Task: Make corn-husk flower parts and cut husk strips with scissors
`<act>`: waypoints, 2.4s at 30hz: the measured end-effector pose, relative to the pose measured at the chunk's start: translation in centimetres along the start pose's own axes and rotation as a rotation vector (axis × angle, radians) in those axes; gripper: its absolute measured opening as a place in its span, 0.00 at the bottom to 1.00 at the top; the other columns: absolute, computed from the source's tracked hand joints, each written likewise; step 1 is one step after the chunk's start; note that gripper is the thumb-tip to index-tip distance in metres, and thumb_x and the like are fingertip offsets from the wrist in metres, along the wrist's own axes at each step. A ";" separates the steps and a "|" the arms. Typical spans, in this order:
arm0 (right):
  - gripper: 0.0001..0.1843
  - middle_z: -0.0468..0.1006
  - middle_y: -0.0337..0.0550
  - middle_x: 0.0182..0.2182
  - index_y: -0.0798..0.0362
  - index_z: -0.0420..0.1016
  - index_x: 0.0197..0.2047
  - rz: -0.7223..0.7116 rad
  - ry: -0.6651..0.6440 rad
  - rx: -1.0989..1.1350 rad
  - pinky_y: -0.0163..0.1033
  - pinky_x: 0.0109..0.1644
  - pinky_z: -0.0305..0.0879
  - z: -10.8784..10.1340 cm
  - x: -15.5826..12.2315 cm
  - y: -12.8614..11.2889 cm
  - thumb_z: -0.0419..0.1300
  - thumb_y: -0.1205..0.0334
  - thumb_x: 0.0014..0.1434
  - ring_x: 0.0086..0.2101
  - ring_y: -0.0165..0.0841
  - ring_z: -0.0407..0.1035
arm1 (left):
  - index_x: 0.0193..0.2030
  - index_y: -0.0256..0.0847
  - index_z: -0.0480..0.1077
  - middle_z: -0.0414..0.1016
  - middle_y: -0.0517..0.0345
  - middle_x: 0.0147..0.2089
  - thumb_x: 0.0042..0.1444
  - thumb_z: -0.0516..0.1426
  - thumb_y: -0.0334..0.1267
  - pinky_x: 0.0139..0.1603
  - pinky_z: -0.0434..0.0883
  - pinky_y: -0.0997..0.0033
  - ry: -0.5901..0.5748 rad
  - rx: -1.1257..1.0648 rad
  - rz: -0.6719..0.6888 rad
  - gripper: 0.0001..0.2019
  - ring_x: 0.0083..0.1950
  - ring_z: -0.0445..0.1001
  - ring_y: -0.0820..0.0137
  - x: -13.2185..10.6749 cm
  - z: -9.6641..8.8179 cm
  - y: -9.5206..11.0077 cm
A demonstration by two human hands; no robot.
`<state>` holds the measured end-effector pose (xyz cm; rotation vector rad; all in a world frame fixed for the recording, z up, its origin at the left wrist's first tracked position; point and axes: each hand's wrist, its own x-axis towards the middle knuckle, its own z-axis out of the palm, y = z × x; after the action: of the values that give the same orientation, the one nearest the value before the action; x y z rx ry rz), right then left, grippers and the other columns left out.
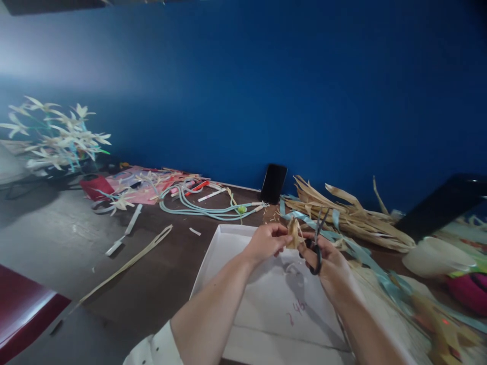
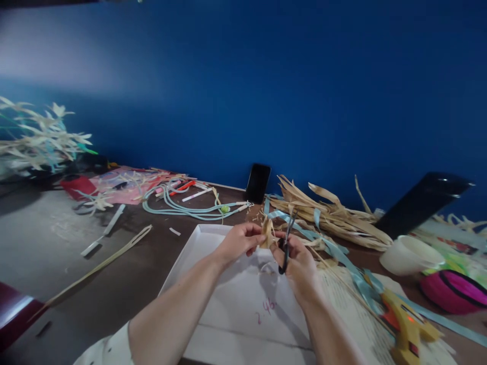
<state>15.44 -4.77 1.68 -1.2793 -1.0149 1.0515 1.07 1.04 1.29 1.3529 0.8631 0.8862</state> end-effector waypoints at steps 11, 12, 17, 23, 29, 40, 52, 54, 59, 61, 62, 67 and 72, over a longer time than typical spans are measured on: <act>0.28 0.67 0.32 0.20 0.54 0.70 0.45 -0.020 0.016 0.007 0.31 0.21 0.50 -0.4 0.4 0.2 0.70 0.56 0.40 0.18 0.24 0.56 | 0.26 0.37 0.68 0.62 0.66 0.19 0.43 0.61 0.42 0.19 0.53 0.77 0.011 0.066 -0.032 0.10 0.18 0.56 0.80 -0.2 0.3 0.2; 0.28 0.67 0.31 0.20 0.53 0.70 0.45 -0.017 0.026 -0.001 0.31 0.21 0.50 -0.4 0.4 0.2 0.70 0.55 0.40 0.18 0.24 0.56 | 0.26 0.37 0.68 0.63 0.66 0.19 0.43 0.61 0.42 0.18 0.53 0.77 0.018 0.063 -0.029 0.10 0.18 0.55 0.80 -0.2 0.3 0.1; 0.25 0.72 0.36 0.24 0.53 0.73 0.44 -0.011 0.022 -0.058 0.32 0.23 0.54 -0.5 0.2 0.2 0.68 0.49 0.44 0.20 0.26 0.59 | 0.28 0.36 0.70 0.61 0.66 0.17 0.42 0.62 0.44 0.18 0.52 0.77 0.104 -0.062 -0.016 0.13 0.17 0.55 0.80 0.5 -0.3 -0.2; 0.24 0.72 0.39 0.23 0.52 0.76 0.47 0.017 -0.346 -0.255 0.33 0.25 0.55 -0.5 -0.5 0.1 0.59 0.45 0.55 0.23 0.28 0.62 | 0.26 0.34 0.68 0.62 0.64 0.19 0.39 0.64 0.44 0.18 0.47 0.78 0.216 -0.376 0.033 0.15 0.17 0.52 0.83 0.7 -0.6 0.2; 0.27 0.71 0.39 0.23 0.55 0.75 0.50 0.027 -0.429 -0.388 0.34 0.27 0.57 -0.1 -1.0 -0.2 0.58 0.44 0.55 0.25 0.30 0.64 | 0.27 0.33 0.68 0.69 0.58 0.27 0.39 0.65 0.42 0.18 0.45 0.80 0.254 -0.514 0.054 0.15 0.19 0.53 0.84 0.5 -0.6 0.6; 0.29 0.71 0.39 0.21 0.55 0.76 0.49 0.002 -0.373 -0.410 0.37 0.28 0.60 0.2 -0.7 0.3 0.59 0.42 0.52 0.25 0.32 0.65 | 0.26 0.34 0.66 0.69 0.59 0.26 0.37 0.65 0.43 0.18 0.44 0.80 0.238 -0.531 0.027 0.16 0.19 0.53 0.84 0.5 -0.3 0.5; 0.25 0.68 0.36 0.19 0.54 0.78 0.47 -0.014 -0.315 -0.307 0.34 0.25 0.59 -0.1 -0.5 1.1 0.62 0.45 0.52 0.22 0.28 0.62 | 0.27 0.34 0.65 0.62 0.63 0.22 0.34 0.66 0.45 0.18 0.44 0.80 0.219 -0.548 -0.002 0.20 0.18 0.52 0.84 0.6 0.3 0.0; 0.24 0.68 0.36 0.19 0.53 0.78 0.46 -0.014 -0.312 -0.300 0.34 0.25 0.59 -0.1 -0.4 1.2 0.62 0.46 0.52 0.22 0.28 0.62 | 0.27 0.34 0.65 0.62 0.64 0.22 0.34 0.66 0.45 0.18 0.44 0.80 0.216 -0.550 -0.003 0.20 0.18 0.52 0.84 0.6 0.3 0.0; 0.24 0.68 0.36 0.18 0.53 0.78 0.46 -0.006 -0.303 -0.280 0.34 0.25 0.59 -0.1 -0.4 1.3 0.62 0.46 0.51 0.21 0.28 0.62 | 0.26 0.35 0.65 0.61 0.64 0.22 0.34 0.66 0.45 0.18 0.44 0.80 0.218 -0.557 -0.007 0.19 0.19 0.52 0.84 0.5 0.4 0.1; 0.24 0.68 0.36 0.18 0.53 0.78 0.45 -0.010 -0.304 -0.265 0.34 0.25 0.59 -0.1 -0.3 1.4 0.63 0.46 0.51 0.21 0.28 0.62 | 0.26 0.35 0.65 0.61 0.64 0.21 0.34 0.67 0.45 0.18 0.44 0.80 0.213 -0.561 -0.007 0.19 0.19 0.52 0.84 0.5 0.4 0.1; 0.23 0.68 0.36 0.18 0.53 0.78 0.46 -0.012 -0.304 -0.261 0.34 0.25 0.59 -0.1 -0.3 1.4 0.63 0.46 0.51 0.21 0.28 0.62 | 0.26 0.35 0.64 0.60 0.65 0.21 0.34 0.67 0.45 0.18 0.44 0.80 0.213 -0.565 -0.008 0.19 0.19 0.52 0.84 0.5 0.4 0.1; 0.24 0.68 0.36 0.19 0.53 0.78 0.47 -0.020 -0.319 -0.288 0.34 0.25 0.59 0.0 -0.4 1.1 0.62 0.46 0.53 0.21 0.28 0.62 | 0.26 0.35 0.64 0.59 0.65 0.20 0.34 0.67 0.44 0.18 0.44 0.80 0.213 -0.569 -0.014 0.19 0.18 0.52 0.84 0.5 0.4 0.2; 0.24 0.67 0.37 0.18 0.55 0.78 0.47 -0.037 -0.332 -0.303 0.34 0.25 0.58 -0.1 -0.4 1.0 0.61 0.46 0.53 0.21 0.28 0.61 | 0.26 0.35 0.64 0.60 0.65 0.21 0.34 0.67 0.44 0.18 0.45 0.81 0.220 -0.576 -0.009 0.19 0.18 0.53 0.84 0.4 0.4 0.2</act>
<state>15.37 -5.18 0.70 -1.3459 -1.4897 1.1353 1.62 1.25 1.53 0.7604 0.7010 1.1818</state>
